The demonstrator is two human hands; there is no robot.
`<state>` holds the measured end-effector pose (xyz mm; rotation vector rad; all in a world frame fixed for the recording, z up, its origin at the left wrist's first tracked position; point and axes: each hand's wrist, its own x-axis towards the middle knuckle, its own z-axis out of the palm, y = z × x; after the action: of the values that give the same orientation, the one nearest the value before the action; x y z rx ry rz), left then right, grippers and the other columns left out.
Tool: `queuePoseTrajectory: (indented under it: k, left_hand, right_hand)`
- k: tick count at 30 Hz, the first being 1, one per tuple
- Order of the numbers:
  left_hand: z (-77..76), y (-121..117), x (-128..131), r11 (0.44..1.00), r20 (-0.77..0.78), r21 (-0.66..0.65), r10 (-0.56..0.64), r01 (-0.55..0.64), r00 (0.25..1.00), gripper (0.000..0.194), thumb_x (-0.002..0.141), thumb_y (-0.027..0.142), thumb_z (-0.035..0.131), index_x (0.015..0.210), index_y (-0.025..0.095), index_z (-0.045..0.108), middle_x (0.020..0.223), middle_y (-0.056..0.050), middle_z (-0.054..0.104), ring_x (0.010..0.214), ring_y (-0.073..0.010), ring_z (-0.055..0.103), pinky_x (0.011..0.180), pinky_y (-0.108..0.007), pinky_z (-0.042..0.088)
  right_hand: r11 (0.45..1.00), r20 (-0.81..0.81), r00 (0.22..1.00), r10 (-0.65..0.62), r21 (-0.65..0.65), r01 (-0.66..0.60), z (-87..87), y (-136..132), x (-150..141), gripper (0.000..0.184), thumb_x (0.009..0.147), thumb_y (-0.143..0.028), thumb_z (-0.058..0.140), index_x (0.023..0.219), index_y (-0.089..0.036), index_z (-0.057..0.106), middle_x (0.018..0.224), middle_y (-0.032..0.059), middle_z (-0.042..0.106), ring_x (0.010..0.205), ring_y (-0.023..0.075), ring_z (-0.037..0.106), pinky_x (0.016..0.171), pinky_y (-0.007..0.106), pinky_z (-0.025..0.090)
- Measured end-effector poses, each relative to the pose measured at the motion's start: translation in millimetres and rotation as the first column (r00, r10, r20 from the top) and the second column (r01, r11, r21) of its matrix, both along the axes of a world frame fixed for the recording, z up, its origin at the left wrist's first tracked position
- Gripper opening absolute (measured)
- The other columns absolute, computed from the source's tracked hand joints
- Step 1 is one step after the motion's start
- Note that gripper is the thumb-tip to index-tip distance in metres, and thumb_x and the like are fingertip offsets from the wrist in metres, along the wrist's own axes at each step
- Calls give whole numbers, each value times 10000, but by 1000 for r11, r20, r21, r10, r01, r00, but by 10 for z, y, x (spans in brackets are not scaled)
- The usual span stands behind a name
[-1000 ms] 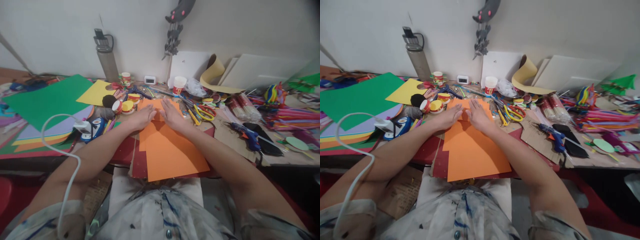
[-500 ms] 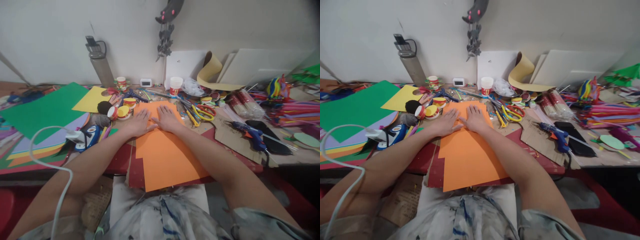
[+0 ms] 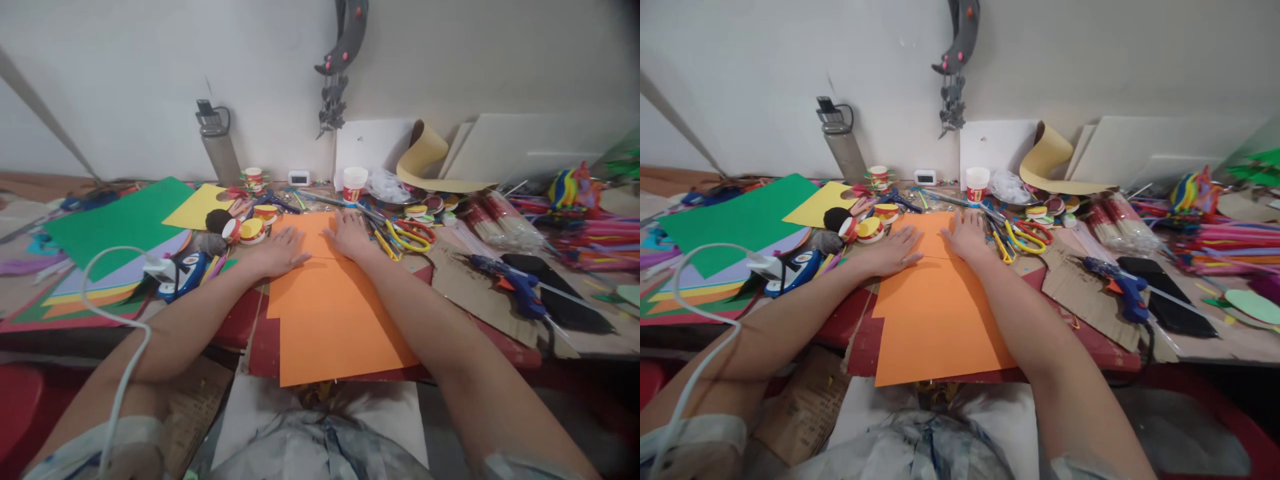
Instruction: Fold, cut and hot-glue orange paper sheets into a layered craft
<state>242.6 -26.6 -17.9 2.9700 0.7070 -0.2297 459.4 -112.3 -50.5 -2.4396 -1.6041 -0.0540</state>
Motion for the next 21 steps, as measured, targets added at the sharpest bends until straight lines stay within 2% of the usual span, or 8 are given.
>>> queuePoseTrajectory:
  k: [3,8,10,12,14,16,19,21]
  left_hand:
    - [4,-24,-8,1000,-18,0,4,-4,1000,909,1072,664,282,1712,23,220,1775,-282,152,1681,-380,108,1343,-530,154]
    - [-35,-11,5,1000,18,-20,6,-6,1000,896,1072,671,298,1713,47,250,1777,-264,194,1676,-396,130,1341,-548,167]
    - [-43,8,23,1000,108,-6,10,-10,994,837,1081,626,329,1679,40,337,1761,-261,260,1672,-396,156,1344,-547,171]
    - [-36,33,44,999,259,8,34,-38,965,780,1088,582,356,1635,29,407,1754,-254,286,1673,-380,165,1355,-531,163]
    - [-15,67,61,996,418,-20,89,-88,904,760,1085,554,393,1638,32,385,1768,-243,256,1678,-355,162,1365,-507,154]
    - [13,118,69,987,555,-83,163,-140,816,775,1063,526,475,1666,63,323,1779,-229,236,1677,-331,182,1369,-485,162]
    - [54,229,67,964,735,-171,261,-202,626,868,962,451,677,1670,109,309,1757,-231,296,1653,-326,264,1358,-477,208]
    - [74,306,63,944,810,-256,328,-209,487,929,877,411,782,1647,119,352,1681,-245,429,1589,-345,390,1326,-502,283]
  right_hand:
    - [999,25,999,32,-14,-32,-20,42,32,787,1085,-585,385,1645,-32,405,1589,314,506,1527,441,416,1244,597,286]
    - [998,101,995,15,61,-21,59,52,58,737,1032,-630,518,1466,-44,619,1445,308,600,1390,434,523,1178,575,361]
    - [993,80,997,1,115,-10,145,45,92,662,993,-563,629,1416,-56,665,1414,292,617,1366,421,533,1166,552,391]
    - [979,-8,1000,1,202,1,248,31,157,563,943,-432,722,1376,-73,706,1381,264,647,1332,392,571,1149,511,431]
    - [948,-169,985,20,318,35,351,4,246,447,885,-304,763,1276,-89,764,1298,218,711,1242,347,644,1104,464,481]
    - [893,-367,927,77,440,100,443,-40,339,366,817,-241,776,1157,-108,800,1158,151,773,1092,296,708,1016,428,537]
    - [806,-628,747,217,547,226,553,-126,422,299,708,-269,811,975,-136,794,911,65,778,827,234,709,804,385,582]
    - [760,-722,619,308,578,296,616,-179,419,314,637,-297,842,905,-156,762,801,28,744,712,203,673,685,348,563]
